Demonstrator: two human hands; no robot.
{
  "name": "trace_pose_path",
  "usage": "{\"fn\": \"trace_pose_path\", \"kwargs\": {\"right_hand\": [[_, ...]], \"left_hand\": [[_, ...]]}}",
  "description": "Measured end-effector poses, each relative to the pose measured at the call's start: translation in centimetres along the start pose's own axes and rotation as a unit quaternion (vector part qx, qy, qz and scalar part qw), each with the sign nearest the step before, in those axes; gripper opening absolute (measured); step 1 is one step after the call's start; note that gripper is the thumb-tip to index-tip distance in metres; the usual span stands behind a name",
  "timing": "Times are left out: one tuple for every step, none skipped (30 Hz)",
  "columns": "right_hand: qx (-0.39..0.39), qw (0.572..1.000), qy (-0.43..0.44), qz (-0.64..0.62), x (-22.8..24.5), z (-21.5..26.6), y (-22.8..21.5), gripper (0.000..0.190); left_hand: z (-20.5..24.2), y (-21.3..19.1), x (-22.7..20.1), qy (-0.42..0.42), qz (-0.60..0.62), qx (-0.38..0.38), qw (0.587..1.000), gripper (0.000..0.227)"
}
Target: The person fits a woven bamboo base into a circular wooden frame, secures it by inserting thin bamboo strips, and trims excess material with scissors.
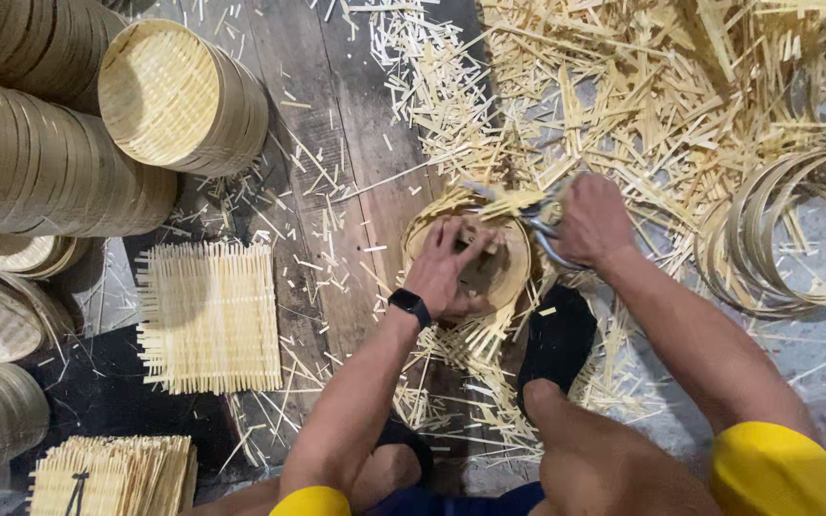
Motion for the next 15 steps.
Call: {"fn": "trace_pose_path", "kwargs": {"right_hand": [[-0.032,0.999,-0.007,-0.017,0.2,-0.1,0.2,0.053],[-0.066,0.997,-0.013,-0.034,0.2,-0.4,0.6,0.044],[-0.100,0.994,-0.019,-0.051,-0.3,-0.6,1.2,0.039],[-0.087,0.994,-0.018,-0.055,-1.3,-0.7,1.8,0.041],[-0.075,0.995,-0.018,-0.060,-2.2,-0.8,2.2,0.044],[-0.063,0.996,-0.018,-0.064,-2.6,-0.8,2.3,0.048],[-0.063,0.997,-0.018,-0.046,-2.4,-0.5,2.1,0.054],[-0.064,0.997,-0.018,-0.027,-2.4,-0.1,1.5,0.060],[-0.065,0.998,-0.017,-0.008,-2.2,0.3,0.7,0.066],[-0.055,0.998,-0.011,-0.008,-1.5,0.4,0.1,0.065],[-0.045,0.999,-0.005,-0.009,-0.6,0.3,-0.3,0.063],[-0.035,0.999,0.000,-0.011,0.0,0.1,-0.3,0.062],[-0.041,0.999,0.003,-0.032,0.1,0.0,0.0,0.055],[-0.050,0.997,0.007,-0.051,0.1,-0.5,0.4,0.049],[-0.060,0.996,0.012,-0.071,-0.5,-0.9,1.0,0.043]], "left_hand": [[-0.2,0.3,0.1,0.008,-0.005,0.032,0.999,0.122],[0.0,0.2,0.2,0.005,-0.026,0.000,1.000,0.119],[0.3,0.3,0.2,0.002,-0.046,-0.032,0.998,0.115],[0.4,0.3,0.0,-0.002,-0.064,-0.063,0.996,0.112],[0.1,0.4,0.3,-0.102,0.018,-0.118,0.988,0.112],[-0.3,1.2,-0.1,-0.201,0.099,-0.171,0.959,0.112],[-0.4,2.1,-0.2,-0.297,0.178,-0.221,0.912,0.114],[-1.0,2.5,-0.7,-0.297,0.140,-0.231,0.916,0.103],[-1.6,2.8,-1.0,-0.298,0.102,-0.241,0.918,0.093],[-1.7,3.0,-1.1,-0.300,0.063,-0.248,0.919,0.083],[-1.7,3.3,-1.4,-0.279,0.053,-0.231,0.931,0.086],[-1.7,3.6,-1.6,-0.258,0.042,-0.214,0.941,0.089],[-1.6,3.7,-1.8,-0.237,0.031,-0.196,0.951,0.092],[-1.7,3.4,-1.5,-0.222,0.028,-0.186,0.957,0.093],[-1.7,3.1,-1.2,-0.207,0.025,-0.177,0.962,0.095]]}}
Point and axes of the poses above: each hand's wrist, its own z-axis away from the middle knuckle, its own y-axis out of the palm, x = y × z, the point moved 4 cm from there along -z, towards the middle knuckle, and after that the axes turned 5 degrees about x, right-handed, at the moved point
